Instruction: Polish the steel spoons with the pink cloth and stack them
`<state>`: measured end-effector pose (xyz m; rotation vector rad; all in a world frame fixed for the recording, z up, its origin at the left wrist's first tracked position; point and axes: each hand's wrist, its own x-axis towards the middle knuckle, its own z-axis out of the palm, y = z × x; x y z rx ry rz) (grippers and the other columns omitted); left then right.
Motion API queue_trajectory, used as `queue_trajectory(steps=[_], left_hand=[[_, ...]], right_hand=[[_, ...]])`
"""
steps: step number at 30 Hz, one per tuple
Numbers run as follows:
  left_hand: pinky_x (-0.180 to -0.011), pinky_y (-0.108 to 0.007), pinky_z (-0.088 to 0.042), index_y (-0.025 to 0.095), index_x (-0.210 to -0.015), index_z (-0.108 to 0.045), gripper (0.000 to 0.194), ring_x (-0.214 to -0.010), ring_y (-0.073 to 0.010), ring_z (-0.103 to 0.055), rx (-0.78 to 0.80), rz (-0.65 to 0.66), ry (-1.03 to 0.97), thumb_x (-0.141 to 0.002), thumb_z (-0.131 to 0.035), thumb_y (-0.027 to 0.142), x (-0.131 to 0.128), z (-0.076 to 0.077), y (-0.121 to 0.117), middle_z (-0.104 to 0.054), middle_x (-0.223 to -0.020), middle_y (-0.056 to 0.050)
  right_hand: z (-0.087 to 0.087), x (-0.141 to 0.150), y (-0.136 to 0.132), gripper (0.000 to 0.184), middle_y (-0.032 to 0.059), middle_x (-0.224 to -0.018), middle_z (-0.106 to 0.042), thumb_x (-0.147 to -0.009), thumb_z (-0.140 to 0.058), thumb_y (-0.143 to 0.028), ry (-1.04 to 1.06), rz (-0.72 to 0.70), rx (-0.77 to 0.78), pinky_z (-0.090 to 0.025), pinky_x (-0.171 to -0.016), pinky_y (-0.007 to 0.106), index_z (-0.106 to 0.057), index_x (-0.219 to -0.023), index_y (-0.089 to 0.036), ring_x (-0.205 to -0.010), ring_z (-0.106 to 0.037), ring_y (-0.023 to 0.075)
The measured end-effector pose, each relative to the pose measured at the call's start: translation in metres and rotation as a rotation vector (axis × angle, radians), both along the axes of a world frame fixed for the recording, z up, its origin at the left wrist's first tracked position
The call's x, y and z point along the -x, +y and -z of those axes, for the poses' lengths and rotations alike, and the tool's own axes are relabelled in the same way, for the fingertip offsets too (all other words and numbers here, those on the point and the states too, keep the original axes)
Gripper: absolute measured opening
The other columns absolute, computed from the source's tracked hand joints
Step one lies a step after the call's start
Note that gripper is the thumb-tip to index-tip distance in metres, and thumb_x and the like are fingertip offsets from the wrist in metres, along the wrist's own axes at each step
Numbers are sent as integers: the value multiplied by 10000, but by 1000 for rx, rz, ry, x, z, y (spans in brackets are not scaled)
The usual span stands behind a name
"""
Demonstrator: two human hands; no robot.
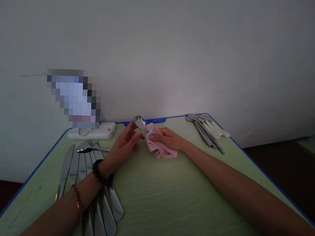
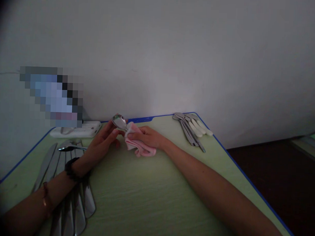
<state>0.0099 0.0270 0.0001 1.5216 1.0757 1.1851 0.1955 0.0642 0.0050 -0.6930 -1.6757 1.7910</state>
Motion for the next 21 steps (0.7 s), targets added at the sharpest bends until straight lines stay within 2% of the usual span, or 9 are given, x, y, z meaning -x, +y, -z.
queue_trajectory(steps=[6,9,12,17,21], left_hand=[[-560,-210,-483,255,-1443,-241,664,-986,-198,-577,-46,42,-70,-870,-526,431,-2,0,-2,-468,-1389,-124],[-667,-241,-505,264,-1449,-218,662,-1031,-193,-563,-65,83,-64,-882,-523,420,0,2,-3,-462,-1397,-120],[-788,-264,-498,253,-1428,-259,640,-1018,-170,-573,-90,90,-57,-878,-541,417,1,2,-4,-525,-1333,-105],[-772,-248,-493,200,-1291,-439,519,-873,-138,-607,-184,-42,-46,-846,-592,417,0,2,-2,-649,-1064,-62],[-650,-217,-482,193,-1241,-471,456,-746,-108,-580,-253,-211,-84,-856,-582,412,-3,4,1,-639,-951,-38]], right_hand=[[-6,-3,-2,265,-26,-561,-590,-723,-662,-386,-22,-68,51,-396,-424,175,-608,-661,-134,-457,-501,70],[-9,-4,-3,270,-31,-544,-580,-718,-670,-385,-38,-86,76,-386,-431,178,-606,-640,-134,-459,-486,68],[-10,-4,-3,285,-38,-524,-564,-704,-680,-395,-49,-103,99,-366,-419,181,-598,-621,-135,-451,-469,67],[-7,-3,-2,285,-40,-559,-564,-725,-676,-388,-87,-106,85,-376,-441,164,-590,-658,-125,-480,-475,54],[-3,-1,-1,297,-38,-568,-563,-767,-642,-401,-116,-103,106,-392,-441,164,-571,-687,-124,-452,-473,47]])
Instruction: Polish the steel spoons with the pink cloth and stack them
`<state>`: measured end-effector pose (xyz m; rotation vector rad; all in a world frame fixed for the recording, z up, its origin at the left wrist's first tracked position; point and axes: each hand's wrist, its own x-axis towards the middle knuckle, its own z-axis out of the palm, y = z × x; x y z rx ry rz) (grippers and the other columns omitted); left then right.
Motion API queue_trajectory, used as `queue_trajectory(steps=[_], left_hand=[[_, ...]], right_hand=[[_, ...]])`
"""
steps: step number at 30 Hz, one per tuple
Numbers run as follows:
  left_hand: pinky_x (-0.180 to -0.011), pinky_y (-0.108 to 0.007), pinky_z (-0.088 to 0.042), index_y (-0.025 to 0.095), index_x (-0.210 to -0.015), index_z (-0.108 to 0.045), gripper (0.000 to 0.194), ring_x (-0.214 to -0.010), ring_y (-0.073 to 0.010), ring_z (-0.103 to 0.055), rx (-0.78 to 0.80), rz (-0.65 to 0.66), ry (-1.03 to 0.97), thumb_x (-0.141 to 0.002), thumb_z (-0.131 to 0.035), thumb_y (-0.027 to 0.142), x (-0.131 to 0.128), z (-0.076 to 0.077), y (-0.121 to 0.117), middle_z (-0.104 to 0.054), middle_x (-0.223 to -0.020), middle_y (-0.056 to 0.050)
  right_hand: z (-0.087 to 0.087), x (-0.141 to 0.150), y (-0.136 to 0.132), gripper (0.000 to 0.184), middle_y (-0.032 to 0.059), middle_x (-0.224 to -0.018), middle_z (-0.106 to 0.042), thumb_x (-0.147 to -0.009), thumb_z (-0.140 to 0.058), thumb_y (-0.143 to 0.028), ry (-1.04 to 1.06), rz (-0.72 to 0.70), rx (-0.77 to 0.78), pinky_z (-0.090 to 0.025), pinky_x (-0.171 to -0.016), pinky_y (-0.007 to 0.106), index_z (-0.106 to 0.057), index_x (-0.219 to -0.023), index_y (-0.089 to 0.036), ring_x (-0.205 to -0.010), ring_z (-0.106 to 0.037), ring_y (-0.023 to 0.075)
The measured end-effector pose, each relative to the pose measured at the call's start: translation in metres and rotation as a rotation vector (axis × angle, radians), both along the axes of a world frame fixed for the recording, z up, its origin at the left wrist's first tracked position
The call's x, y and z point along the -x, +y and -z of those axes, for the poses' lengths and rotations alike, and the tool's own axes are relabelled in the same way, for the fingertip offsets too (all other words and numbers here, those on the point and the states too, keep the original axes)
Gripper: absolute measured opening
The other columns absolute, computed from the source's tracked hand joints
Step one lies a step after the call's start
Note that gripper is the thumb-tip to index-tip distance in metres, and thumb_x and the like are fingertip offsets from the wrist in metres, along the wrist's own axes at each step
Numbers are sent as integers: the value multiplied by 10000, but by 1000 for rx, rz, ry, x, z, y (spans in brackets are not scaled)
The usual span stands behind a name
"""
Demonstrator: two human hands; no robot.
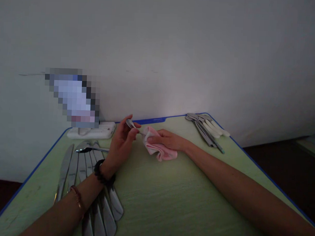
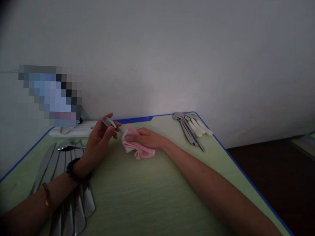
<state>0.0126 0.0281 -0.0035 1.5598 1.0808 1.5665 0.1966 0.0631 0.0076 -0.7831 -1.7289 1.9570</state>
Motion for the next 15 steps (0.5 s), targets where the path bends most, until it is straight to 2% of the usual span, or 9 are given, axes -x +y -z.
queue_trajectory(steps=[7,13,15], left_hand=[[-516,-172,-473,252,-1237,-424,445,-666,-80,-564,-59,-186,-216,-861,-571,438,3,2,6,-588,-930,-4],[-454,-200,-504,295,-1240,-395,430,-598,-84,-613,6,-118,-309,-863,-571,409,7,3,7,-580,-1062,-28],[-449,-210,-508,277,-1198,-429,409,-599,-95,-623,45,-72,-325,-843,-598,391,8,3,7,-595,-1085,-40]], right_hand=[[1,2,-1,319,-33,-576,-585,-780,-626,-431,-5,-22,75,-423,-441,176,-561,-703,-128,-407,-484,47],[1,2,1,318,-38,-552,-567,-782,-626,-427,24,-14,50,-409,-429,177,-559,-691,-129,-418,-484,53],[3,2,3,308,-34,-561,-571,-782,-626,-416,26,11,26,-405,-432,177,-563,-691,-128,-442,-493,59]])
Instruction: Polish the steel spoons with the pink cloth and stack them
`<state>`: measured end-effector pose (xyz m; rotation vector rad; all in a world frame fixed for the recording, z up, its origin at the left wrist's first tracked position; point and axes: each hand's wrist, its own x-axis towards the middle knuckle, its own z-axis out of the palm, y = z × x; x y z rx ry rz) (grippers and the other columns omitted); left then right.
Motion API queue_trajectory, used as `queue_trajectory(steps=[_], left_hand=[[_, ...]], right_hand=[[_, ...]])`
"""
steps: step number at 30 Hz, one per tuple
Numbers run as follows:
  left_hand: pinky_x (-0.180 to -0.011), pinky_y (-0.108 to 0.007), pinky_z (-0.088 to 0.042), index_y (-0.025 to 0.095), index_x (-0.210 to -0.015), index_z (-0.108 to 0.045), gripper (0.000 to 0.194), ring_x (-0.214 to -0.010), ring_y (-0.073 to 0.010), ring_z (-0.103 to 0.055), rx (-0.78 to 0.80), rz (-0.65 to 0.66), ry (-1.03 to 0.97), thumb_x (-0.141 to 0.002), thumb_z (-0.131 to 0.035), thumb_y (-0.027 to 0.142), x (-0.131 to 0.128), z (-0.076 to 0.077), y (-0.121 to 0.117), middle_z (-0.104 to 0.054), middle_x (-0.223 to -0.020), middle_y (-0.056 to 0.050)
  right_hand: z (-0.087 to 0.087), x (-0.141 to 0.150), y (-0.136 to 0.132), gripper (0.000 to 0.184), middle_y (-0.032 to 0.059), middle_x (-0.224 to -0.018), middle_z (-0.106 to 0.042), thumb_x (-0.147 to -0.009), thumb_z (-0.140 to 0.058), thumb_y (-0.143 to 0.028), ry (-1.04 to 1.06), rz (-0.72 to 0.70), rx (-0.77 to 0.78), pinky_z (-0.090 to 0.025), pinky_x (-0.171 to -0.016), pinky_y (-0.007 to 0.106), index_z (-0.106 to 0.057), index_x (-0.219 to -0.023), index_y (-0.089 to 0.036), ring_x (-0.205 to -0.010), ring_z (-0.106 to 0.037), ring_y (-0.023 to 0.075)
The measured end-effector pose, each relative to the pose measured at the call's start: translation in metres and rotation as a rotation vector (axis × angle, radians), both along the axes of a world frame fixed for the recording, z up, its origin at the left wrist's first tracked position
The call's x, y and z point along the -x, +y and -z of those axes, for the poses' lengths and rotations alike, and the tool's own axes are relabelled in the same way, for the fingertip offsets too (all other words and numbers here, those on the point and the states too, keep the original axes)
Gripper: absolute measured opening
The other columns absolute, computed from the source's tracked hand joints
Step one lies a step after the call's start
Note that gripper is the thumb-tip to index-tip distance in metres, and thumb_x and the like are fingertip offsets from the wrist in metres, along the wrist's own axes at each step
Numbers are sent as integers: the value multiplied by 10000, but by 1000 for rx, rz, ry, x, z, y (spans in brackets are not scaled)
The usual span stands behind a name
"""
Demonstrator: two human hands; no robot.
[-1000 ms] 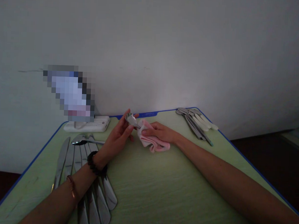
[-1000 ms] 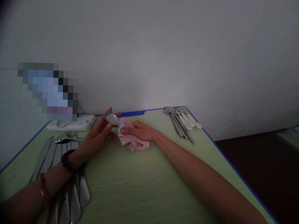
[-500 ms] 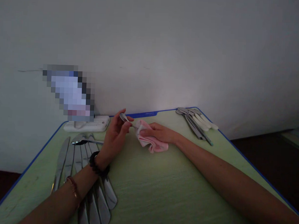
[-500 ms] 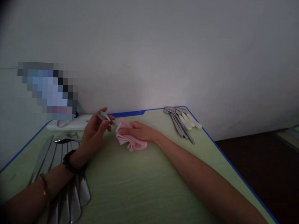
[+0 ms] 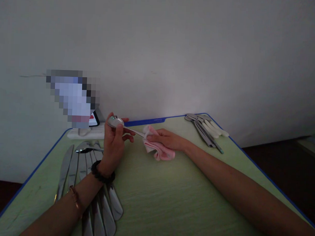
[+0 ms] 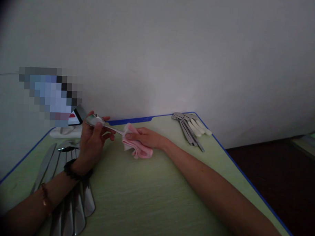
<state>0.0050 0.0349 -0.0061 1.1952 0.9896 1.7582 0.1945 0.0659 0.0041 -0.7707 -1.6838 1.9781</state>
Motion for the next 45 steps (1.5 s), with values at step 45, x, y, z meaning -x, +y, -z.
queue_trajectory(steps=[45], left_hand=[[-410,-194,-343,165,-833,-678,325,-446,-82,-461,204,49,322,-821,-581,475,-4,-10,-10,-650,-659,-9]], right_hand=[[2,11,-6,269,7,-739,-583,-808,-558,-402,-69,332,-579,-362,-600,249,-640,-864,-152,-638,-471,110]])
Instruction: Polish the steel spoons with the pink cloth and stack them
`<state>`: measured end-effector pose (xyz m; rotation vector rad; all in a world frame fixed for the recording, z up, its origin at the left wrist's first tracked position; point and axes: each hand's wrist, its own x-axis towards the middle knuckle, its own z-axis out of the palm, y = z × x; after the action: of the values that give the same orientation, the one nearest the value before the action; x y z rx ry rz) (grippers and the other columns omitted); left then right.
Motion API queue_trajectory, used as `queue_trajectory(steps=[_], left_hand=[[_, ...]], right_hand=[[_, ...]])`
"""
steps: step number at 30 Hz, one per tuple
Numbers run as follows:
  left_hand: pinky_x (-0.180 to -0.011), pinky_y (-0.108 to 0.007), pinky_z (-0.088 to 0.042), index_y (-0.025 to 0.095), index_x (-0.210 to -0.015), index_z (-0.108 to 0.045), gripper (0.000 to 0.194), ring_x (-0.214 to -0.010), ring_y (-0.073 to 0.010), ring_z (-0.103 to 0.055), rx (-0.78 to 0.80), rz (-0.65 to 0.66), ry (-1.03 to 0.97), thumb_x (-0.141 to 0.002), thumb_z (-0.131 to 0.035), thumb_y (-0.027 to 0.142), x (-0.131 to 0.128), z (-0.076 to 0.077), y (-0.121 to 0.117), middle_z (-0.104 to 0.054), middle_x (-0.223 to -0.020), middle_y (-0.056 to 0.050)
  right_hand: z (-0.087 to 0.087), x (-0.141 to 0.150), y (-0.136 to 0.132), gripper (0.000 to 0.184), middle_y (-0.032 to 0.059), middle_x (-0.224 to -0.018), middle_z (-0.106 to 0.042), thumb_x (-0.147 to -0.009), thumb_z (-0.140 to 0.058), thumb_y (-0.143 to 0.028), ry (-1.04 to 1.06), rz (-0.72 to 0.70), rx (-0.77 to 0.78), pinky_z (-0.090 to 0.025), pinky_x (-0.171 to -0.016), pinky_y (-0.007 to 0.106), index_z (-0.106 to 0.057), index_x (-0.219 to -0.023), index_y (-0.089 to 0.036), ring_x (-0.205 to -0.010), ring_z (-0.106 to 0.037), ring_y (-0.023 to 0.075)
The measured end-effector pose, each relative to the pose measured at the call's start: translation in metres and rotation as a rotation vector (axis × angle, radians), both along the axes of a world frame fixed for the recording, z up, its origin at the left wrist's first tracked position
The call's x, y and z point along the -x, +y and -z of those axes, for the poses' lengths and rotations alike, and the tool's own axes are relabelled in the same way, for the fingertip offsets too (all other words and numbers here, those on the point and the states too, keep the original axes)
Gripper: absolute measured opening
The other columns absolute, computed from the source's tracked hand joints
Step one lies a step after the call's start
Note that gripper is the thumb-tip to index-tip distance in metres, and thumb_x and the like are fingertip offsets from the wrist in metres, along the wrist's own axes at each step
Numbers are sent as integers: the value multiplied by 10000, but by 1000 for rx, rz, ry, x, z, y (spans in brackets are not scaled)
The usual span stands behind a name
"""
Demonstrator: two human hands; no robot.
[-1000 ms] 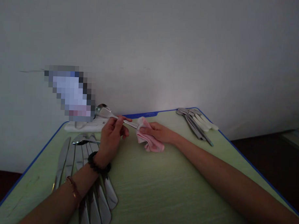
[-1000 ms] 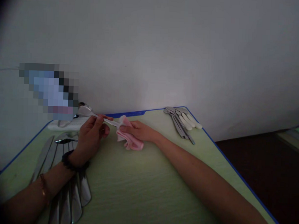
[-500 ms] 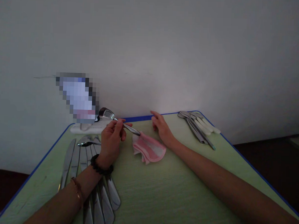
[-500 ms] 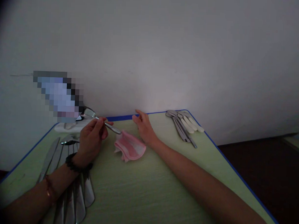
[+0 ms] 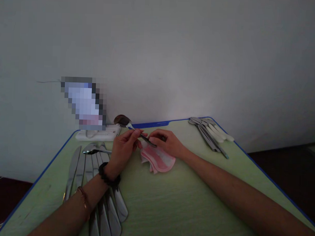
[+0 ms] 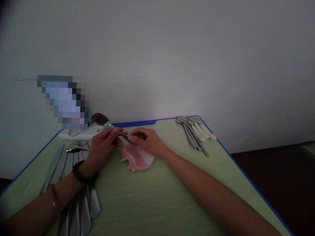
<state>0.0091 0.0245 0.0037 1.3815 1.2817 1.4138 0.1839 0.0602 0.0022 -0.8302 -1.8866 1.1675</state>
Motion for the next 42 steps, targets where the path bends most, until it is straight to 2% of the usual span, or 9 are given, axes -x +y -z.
queue_trajectory(steps=[4,10,14,17,21,25,31,36,42], left_hand=[[-474,-207,-360,192,-774,-704,225,-503,-102,-460,-79,-12,153,-813,-603,389,3,3,1,-544,-550,34],[-568,-247,-441,202,-942,-692,229,-635,-150,-575,-85,86,345,-802,-611,365,-1,8,2,-678,-772,-16],[-592,-260,-464,180,-1108,-610,317,-642,-146,-579,-116,205,485,-841,-559,341,-6,14,2,-660,-815,-31],[-703,-313,-491,168,-1120,-582,329,-772,-183,-604,-164,244,591,-841,-555,340,-6,15,0,-658,-903,-65],[-817,-368,-476,168,-1077,-583,285,-869,-214,-598,-198,284,711,-860,-521,342,-5,13,-3,-655,-931,-79],[-820,-366,-472,183,-1036,-587,291,-874,-213,-598,-198,329,696,-926,-396,373,-4,9,-6,-654,-953,-87],[-840,-349,-450,190,-1049,-606,311,-910,-211,-560,-343,569,740,-891,-473,423,-4,2,-11,-634,-979,-80],[-840,-351,-434,198,-961,-656,228,-909,-214,-533,-401,564,854,-887,-507,355,-5,4,-11,-627,-977,-80],[-831,-345,-439,204,-948,-669,231,-907,-208,-529,-386,547,877,-906,-472,317,-4,8,-12,-616,-974,-75]], right_hand=[[1,0,-1,230,3,-763,-577,-753,-644,-367,-19,19,-88,-371,-618,238,-655,-857,-162,-667,-478,104],[4,3,-2,242,-32,-631,-542,-826,-544,-400,19,-70,43,-379,-557,220,-567,-785,-163,-566,-474,87],[11,5,1,254,-47,-585,-560,-870,-434,-446,181,13,244,-407,-500,222,-463,-875,-194,-481,-511,97],[12,4,5,252,-50,-606,-535,-892,-389,-415,159,123,168,-404,-503,221,-475,-947,-184,-484,-492,93],[1,-11,7,330,2,-689,-567,-916,-325,-311,-143,363,-78,-435,-627,264,-542,-1109,-155,-611,-522,131],[-14,-42,-4,439,146,-1068,-625,-902,-270,-171,-612,422,-242,-425,-861,328,-447,-1298,-99,-969,-586,205],[-23,-69,-45,584,186,-1121,-567,-864,-265,-64,-1335,526,-163,-452,-677,324,-223,-1441,-146,-815,-641,224],[-20,-67,-56,364,174,-1106,-567,-918,-345,-230,-1411,604,-366,-423,-770,355,-516,-1226,-141,-975,-575,266],[-16,-75,-45,319,138,-998,-637,-911,-371,-202,-1369,624,-448,-354,-799,365,-612,-1116,-164,-970,-551,259]])
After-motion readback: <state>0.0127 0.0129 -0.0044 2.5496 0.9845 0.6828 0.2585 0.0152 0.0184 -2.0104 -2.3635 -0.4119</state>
